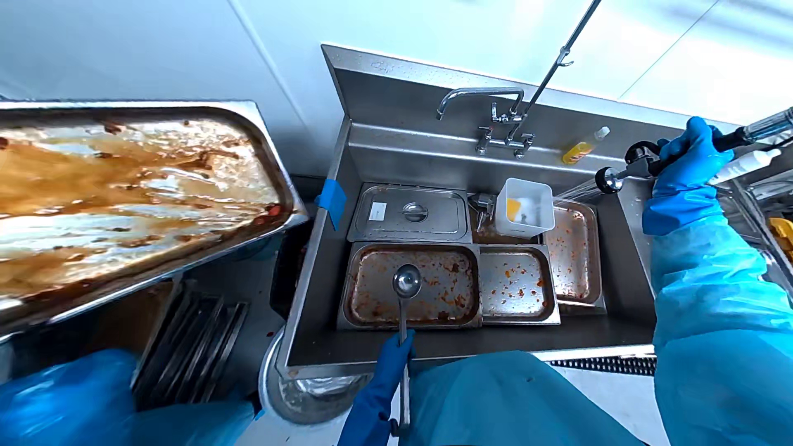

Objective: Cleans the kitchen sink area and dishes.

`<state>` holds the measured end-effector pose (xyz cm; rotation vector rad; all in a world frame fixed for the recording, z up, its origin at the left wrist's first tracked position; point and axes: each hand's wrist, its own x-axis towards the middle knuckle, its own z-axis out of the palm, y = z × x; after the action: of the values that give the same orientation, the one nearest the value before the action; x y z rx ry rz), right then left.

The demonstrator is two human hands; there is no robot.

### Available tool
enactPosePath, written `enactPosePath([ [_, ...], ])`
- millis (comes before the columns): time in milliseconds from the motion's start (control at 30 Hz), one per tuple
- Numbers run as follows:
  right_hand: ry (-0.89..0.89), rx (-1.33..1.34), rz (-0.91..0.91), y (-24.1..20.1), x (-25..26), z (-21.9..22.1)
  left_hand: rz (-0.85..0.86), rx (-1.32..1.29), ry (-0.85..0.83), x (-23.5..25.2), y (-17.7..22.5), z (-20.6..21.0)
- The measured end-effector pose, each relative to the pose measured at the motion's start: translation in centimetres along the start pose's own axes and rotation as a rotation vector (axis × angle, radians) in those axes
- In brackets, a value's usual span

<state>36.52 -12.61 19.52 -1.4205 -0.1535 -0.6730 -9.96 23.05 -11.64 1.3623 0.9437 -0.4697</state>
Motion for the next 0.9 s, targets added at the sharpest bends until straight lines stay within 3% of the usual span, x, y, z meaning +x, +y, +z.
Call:
enactPosePath([
  [267, -0.003, -0.026, 0.024, 1.4, -0.3, -0.8, 0.101, -0.055, -0.159, 1.1, 4.6, 3.6],
  [400, 0.0, -0.028, 0.047, 2.0, -0.2, -1.6, 0.075, -0.035, -0.275, 2.0, 9.7, 8.1],
  [633, 0.022, 0.029, 0.069, 3.7, 0.6, -2.5, 0.153, 0.082, -0.254, 7.4, 15.9, 19.5],
  [733, -0.018, 0.027, 0.072, 4.4, 1.2, -3.1, 0.205, -0.013, -0.28, 7.9, 18.0, 22.8],
  [800, -0.047, 0.022, 0.081, 4.9, 1.5, -3.5, 0.306, -0.123, -0.267, 3.2, 22.5, 23.0],
  [900, -0.086, 0.009, 0.084, 5.7, 1.9, -4.5, -0.044, -0.2, -0.088, -15.8, 39.2, 19.6],
])
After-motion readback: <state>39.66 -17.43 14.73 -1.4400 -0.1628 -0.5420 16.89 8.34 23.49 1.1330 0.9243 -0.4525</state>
